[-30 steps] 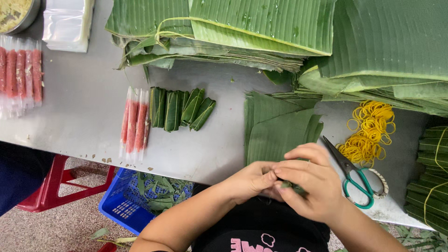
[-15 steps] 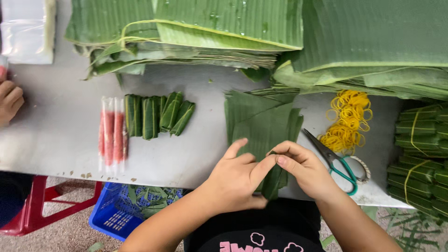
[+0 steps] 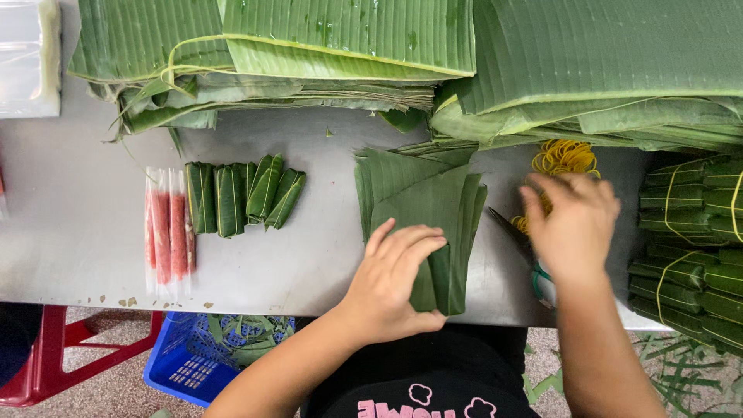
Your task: The person wraps pre-packaged meat rolls in banana leaves, folds the leaves into neat rectangular packets, and secures them with yellow rubber bands. The finished packets are stacked on the table.
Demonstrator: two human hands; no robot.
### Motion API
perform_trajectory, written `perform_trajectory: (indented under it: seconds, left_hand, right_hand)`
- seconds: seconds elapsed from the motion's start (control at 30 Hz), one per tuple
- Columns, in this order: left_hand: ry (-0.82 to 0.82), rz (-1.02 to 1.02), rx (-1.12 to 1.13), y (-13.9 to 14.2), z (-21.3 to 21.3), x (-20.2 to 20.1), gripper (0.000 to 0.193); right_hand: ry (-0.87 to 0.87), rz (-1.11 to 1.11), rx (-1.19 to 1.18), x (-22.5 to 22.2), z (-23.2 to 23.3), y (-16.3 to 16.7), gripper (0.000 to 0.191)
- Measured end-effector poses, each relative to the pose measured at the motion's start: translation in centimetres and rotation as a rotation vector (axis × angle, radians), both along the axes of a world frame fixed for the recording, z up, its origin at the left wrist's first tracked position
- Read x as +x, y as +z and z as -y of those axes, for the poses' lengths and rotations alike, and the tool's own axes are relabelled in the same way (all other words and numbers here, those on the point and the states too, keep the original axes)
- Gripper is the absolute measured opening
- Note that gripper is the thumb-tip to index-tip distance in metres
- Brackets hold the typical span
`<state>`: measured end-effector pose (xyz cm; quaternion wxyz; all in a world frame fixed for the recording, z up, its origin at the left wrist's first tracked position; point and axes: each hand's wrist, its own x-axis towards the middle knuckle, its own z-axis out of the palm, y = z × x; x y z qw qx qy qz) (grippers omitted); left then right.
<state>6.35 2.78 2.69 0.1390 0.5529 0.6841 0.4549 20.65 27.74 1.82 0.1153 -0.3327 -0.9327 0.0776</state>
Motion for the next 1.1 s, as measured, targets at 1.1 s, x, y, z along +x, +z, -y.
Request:
perform_trajectory:
  seconds: [1.1]
  left_hand:
    - [-0.024, 0.309, -0.061, 1.5, 3.1, -6.6, 0.101]
  right_hand:
    - [0.542, -0.307, -1.353, -5.0, 9.2, 3.6, 0.011]
